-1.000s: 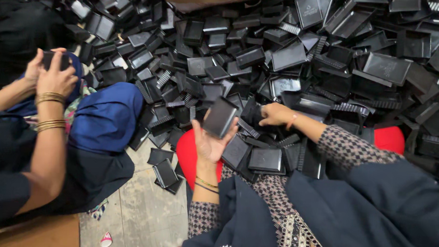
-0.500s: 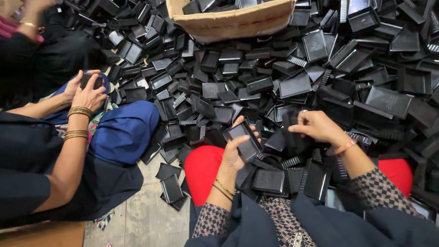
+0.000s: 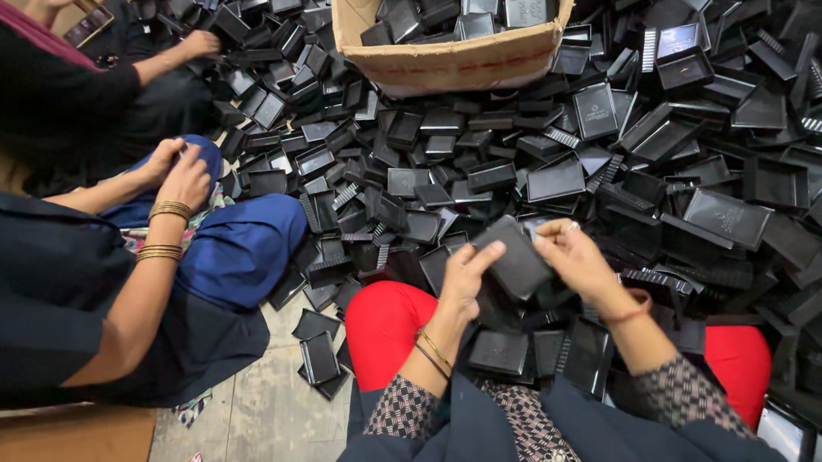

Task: The person sits on the floor and repeatedly picks up black plastic cases from a large pile. They separate the two halves of each case and then snap them back together before placing them back on the pile.

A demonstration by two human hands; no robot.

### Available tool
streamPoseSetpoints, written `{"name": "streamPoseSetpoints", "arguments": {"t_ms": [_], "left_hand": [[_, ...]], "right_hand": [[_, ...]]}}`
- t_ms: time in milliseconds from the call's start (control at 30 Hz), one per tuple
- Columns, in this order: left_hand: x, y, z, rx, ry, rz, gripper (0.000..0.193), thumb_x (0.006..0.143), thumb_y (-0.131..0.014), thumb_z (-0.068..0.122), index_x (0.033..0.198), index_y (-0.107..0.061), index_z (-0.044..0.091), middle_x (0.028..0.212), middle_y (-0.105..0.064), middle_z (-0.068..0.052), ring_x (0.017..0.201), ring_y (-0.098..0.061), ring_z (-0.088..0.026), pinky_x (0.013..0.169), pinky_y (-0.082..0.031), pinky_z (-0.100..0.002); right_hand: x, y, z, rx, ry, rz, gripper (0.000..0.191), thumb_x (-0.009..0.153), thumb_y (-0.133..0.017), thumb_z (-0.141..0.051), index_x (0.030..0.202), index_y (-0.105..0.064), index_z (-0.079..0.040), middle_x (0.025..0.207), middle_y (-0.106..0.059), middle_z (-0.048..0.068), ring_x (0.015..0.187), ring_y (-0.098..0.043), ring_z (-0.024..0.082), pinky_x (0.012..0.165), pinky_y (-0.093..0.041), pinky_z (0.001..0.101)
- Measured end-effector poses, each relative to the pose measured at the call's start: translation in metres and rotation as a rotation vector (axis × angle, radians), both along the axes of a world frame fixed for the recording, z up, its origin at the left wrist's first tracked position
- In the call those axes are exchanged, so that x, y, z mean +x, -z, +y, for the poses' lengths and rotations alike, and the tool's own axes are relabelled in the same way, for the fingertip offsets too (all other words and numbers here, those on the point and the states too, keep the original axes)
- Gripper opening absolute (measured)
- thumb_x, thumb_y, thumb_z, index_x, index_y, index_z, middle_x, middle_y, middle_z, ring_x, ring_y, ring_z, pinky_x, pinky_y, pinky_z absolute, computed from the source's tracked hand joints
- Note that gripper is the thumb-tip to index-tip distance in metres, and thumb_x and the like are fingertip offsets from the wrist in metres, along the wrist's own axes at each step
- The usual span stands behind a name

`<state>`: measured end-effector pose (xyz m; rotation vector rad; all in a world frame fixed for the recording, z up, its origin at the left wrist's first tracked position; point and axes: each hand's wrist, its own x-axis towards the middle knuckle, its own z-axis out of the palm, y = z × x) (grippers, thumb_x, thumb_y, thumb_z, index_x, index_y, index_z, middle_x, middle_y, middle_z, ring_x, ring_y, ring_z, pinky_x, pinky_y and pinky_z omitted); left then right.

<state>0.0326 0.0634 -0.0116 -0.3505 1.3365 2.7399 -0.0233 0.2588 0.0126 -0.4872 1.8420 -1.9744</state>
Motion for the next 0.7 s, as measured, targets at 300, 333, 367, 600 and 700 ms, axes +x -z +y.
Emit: {"name": "streamPoseSetpoints", "arguments": {"t_ms": [300,333,367,600,700], "left_hand": [[-0.009,0.007,0.002,-0.012,-0.372,0.099,0.048,0.104,-0.054,0.047,0.114,-0.068,0.001,0.102,-0.068,0.0,0.094,-0.062,-0.01,0.087,-0.052,-0.027],[-0.009,0.005,-0.002,0.082,-0.39,0.073,0.056,0.102,-0.046,0.054,0.117,-0.067,0.004,0.103,-0.07,0.0,0.094,-0.065,-0.01,0.088,-0.054,-0.027],[-0.009,0.003,-0.004,0.07,-0.362,0.084,0.059,0.103,-0.044,0.055,0.119,-0.065,0.003,0.105,-0.069,-0.002,0.094,-0.065,-0.011,0.088,-0.054,-0.028],[-0.002,-0.011,0.012,0.116,-0.37,0.183,0.052,0.105,-0.053,0.045,0.13,-0.06,-0.001,0.115,-0.066,-0.008,0.102,-0.064,-0.015,0.092,-0.052,-0.03],[0.004,-0.02,0.018,-0.022,-0.403,0.255,0.046,0.094,-0.067,0.015,0.135,-0.053,-0.001,0.125,-0.064,-0.008,0.114,-0.062,-0.016,0.099,-0.051,-0.032]], "right_hand": [[0.049,-0.032,-0.029,0.295,0.187,0.388,0.064,0.077,-0.085,-0.017,0.135,-0.064,-0.001,0.119,-0.071,0.01,0.102,-0.067,0.014,0.091,-0.054,0.0288],[0.049,-0.031,-0.029,0.264,0.133,0.285,0.063,0.078,-0.085,-0.017,0.135,-0.065,-0.002,0.119,-0.072,0.012,0.101,-0.066,0.014,0.09,-0.054,0.0288],[0.05,-0.029,-0.028,0.233,0.082,0.181,0.062,0.078,-0.084,-0.017,0.136,-0.067,-0.002,0.118,-0.074,0.013,0.101,-0.065,0.014,0.09,-0.054,0.0288],[0.056,-0.019,-0.032,0.256,0.093,0.462,0.059,0.075,-0.087,-0.017,0.129,-0.068,0.0,0.131,-0.069,0.015,0.119,-0.066,0.019,0.102,-0.05,0.0321],[0.052,-0.015,-0.03,0.313,0.085,0.527,0.062,0.074,-0.088,-0.017,0.13,-0.069,0.001,0.134,-0.066,0.017,0.122,-0.064,0.023,0.104,-0.048,0.0349]]}}
